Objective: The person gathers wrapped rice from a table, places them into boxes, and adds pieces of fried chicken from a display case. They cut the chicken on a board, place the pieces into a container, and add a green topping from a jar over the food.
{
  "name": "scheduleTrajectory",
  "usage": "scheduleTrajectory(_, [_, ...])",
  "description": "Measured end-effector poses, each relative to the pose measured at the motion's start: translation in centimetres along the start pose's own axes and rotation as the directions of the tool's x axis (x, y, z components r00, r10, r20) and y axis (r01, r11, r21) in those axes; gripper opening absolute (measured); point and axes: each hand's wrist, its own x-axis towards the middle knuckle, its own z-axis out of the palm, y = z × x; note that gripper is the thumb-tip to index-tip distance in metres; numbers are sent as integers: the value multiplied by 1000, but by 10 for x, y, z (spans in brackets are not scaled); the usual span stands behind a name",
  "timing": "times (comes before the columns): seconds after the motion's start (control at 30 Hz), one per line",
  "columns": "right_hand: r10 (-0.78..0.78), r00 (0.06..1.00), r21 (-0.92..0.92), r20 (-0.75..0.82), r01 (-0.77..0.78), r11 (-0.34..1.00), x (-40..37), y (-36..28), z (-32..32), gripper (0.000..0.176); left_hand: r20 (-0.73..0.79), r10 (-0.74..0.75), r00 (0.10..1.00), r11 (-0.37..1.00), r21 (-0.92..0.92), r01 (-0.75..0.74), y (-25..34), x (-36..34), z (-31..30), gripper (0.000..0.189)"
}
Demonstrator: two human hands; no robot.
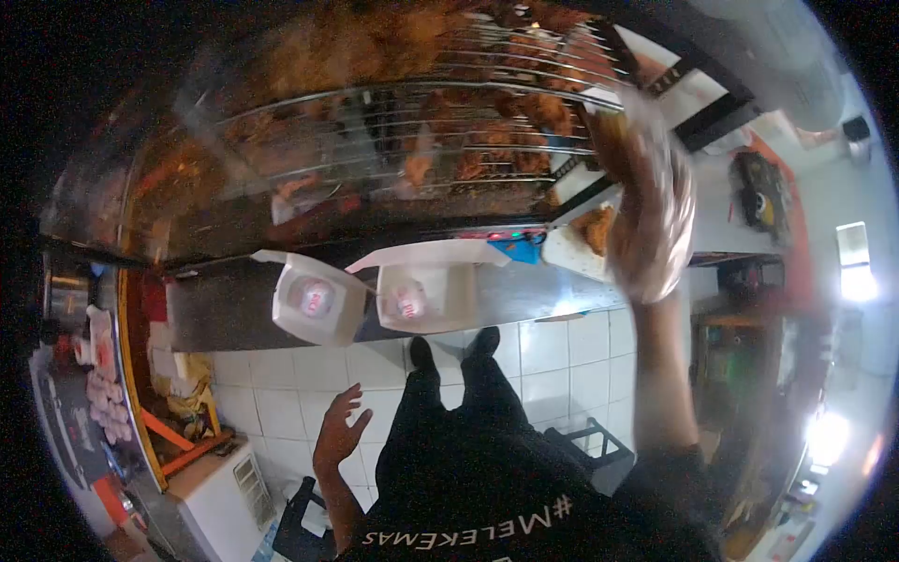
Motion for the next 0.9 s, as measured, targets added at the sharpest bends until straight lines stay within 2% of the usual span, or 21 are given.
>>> scheduleTrajectory(0.03, [142,989,144,-41,-135,980,-36,7,-1,56,-4,-29,1000,999,-14,29,0,-3,0,60])
scheduleTrajectory(0.07, [311,949,315,-52,-280,907,-75,19,3,55,15,-56,998,998,-7,56,1,-4,1,60])
scheduleTrajectory(0.1, [489,871,485,-45,-408,773,-116,36,10,55,34,-87,996,996,4,87,3,-7,1,60])
scheduleTrajectory(0.13, [637,770,614,-25,-491,618,-154,56,18,54,50,-118,992,993,18,118,4,-9,1,60])
scheduleTrajectory(0.17, [798,602,716,40,-574,397,-185,74,21,50,60,-118,991,993,36,116,7,-11,1,60])
scheduleTrajectory(0.2, [858,512,578,-39,-689,438,-239,120,38,52,68,-120,990,992,57,116,10,-14,0,60])
scheduleTrajectory(0.23, [903,413,431,-118,-798,422,-293,166,55,55,74,-123,990,990,79,117,10,-17,0,59])
scheduleTrajectory(0.27, [899,386,387,-207,-812,437,-327,201,67,54,32,-66,997,995,77,63,-4,-19,3,61])
scheduleTrajectory(0.33, [847,532,-46,4,-846,531,-326,217,65,53,48,-62,997,989,137,55,-5,-19,-2,60])
scheduleTrajectory(0.37, [815,563,-245,137,-778,578,-326,222,71,53,46,-69,997,984,168,60,-4,-21,-5,60])
scheduleTrajectory(0.4, [668,697,-368,262,-567,737,-329,231,88,52,39,-68,997,984,170,60,5,-20,-7,58])
scheduleTrajectory(0.43, [825,387,-393,412,-742,544,-335,238,85,51,30,-65,997,983,173,59,12,-19,-11,58])
scheduleTrajectory(0.5, [831,514,-171,215,-818,550,-298,206,71,48,25,-51,998,985,166,46,25,-13,-14,56])
scheduleTrajectory(0.57, [791,587,-62,174,-795,604,-216,126,39,46,10,-47,999,987,156,45,31,-9,-12,57])
scheduleTrajectory(0.63, [585,755,166,297,-644,747,-135,53,16,44,15,-17,1000,990,141,15,30,-7,-6,57])
scheduleTrajectory(0.7, [253,935,158,249,-297,942,-47,-6,-5,37,50,15,999,991,131,-21,29,-4,4,57])
scheduleTrajectory(0.77, [1,988,101,153,-17,995,13,-17,-5,37,91,54,994,991,119,-65,25,1,13,56])
scheduleTrajectory(0.83, [7,972,192,234,-53,980,69,-12,8,38,76,57,995,994,94,-64,30,3,17,57])
scheduleTrajectory(0.9, [-43,937,112,347,4,994,107,-1,33,38,66,43,997,997,67,-47,28,1,18,58])
